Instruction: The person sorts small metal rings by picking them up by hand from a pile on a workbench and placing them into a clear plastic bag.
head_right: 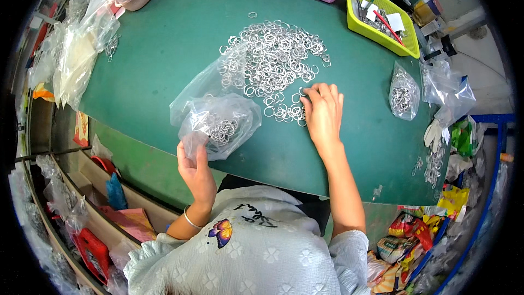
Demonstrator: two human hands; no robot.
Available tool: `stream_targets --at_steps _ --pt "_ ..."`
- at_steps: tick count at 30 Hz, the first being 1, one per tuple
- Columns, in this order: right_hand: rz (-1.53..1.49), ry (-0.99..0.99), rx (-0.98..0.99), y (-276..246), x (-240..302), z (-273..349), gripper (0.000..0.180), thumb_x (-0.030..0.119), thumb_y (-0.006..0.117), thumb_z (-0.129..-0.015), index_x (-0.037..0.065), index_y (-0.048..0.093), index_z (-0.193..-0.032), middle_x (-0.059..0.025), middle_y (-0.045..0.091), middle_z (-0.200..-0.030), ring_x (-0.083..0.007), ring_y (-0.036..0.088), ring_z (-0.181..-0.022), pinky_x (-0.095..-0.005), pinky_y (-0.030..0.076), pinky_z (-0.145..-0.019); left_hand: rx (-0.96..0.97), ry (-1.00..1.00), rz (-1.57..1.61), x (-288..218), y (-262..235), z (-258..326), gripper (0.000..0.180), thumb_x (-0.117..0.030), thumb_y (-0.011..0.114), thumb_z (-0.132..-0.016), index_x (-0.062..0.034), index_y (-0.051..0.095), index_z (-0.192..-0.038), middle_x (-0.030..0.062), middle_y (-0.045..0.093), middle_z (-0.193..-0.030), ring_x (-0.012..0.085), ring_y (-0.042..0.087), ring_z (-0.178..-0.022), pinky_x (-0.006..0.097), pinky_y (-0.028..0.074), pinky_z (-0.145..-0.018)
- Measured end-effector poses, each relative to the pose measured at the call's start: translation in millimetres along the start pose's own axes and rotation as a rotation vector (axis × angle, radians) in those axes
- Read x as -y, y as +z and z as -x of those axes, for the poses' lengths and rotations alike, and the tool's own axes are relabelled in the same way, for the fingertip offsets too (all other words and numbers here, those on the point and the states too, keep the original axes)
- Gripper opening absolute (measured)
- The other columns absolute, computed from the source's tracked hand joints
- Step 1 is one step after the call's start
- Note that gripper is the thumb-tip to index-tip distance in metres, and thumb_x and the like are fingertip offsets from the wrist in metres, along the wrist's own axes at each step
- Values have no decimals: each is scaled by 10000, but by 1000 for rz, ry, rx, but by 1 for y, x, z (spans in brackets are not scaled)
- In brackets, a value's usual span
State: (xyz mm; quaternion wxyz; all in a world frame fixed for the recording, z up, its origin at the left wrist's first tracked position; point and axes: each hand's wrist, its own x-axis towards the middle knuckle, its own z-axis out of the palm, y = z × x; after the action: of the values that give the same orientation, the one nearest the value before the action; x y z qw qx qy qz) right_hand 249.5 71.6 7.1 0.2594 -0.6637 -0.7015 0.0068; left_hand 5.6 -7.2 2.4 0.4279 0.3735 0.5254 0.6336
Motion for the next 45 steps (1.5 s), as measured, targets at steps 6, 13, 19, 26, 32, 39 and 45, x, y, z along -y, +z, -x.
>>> stream_targets --at_steps 6,13,19,26,32,39,45 --pt "-118 63 -38 4 -4 3 68 66 691 -765 41 655 -817 -55 592 -901 -244 518 -862 -359 369 -765 -10 -6 -4 -1 -1 1 286 -46 527 -928 22 465 -1199 84 569 -1124 146 536 -1050 278 403 -933" --pt "-5 -73 67 6 2 4 83 39 699 -741 51 673 -819 -36 593 -890 -219 515 -880 -364 361 -792 1 -13 0 -2 0 -1 283 -44 529 -928 20 468 -1197 70 570 -1113 125 534 -1030 258 407 -904" --pt "23 -117 64 -1 6 0 78 28 678 -751 42 638 -817 -48 589 -886 -230 516 -878 -363 352 -799 0 -3 6 -3 1 0 284 -49 533 -929 15 469 -1199 62 566 -1110 120 529 -1023 258 399 -907" --pt "-375 -295 54 -22 85 30 142 31 671 -751 43 611 -879 -83 592 -926 -260 552 -911 -386 386 -800 0 -9 11 -2 1 0 289 -55 525 -935 27 459 -1204 85 566 -1129 143 530 -1053 283 402 -935" --pt "-370 -264 76 -15 76 36 205 23 675 -748 21 621 -945 -107 605 -962 -274 553 -945 -395 410 -845 9 1 9 3 2 1 296 -63 528 -935 37 457 -1204 109 561 -1157 173 537 -1077 316 405 -964" --pt "58 60 30 -38 -16 37 151 56 705 -740 30 647 -878 -66 606 -920 -244 532 -860 -352 380 -762 22 -28 33 1 2 1 289 39 516 -898 29 472 -1183 74 500 -1139 147 483 -1079 274 386 -942" --pt "-183 203 -45 -26 -34 48 53 37 661 -795 20 637 -840 -69 626 -865 -230 553 -781 -329 385 -759 23 -36 26 -1 3 1 285 50 511 -897 23 470 -1178 67 497 -1139 142 478 -1079 274 384 -941"
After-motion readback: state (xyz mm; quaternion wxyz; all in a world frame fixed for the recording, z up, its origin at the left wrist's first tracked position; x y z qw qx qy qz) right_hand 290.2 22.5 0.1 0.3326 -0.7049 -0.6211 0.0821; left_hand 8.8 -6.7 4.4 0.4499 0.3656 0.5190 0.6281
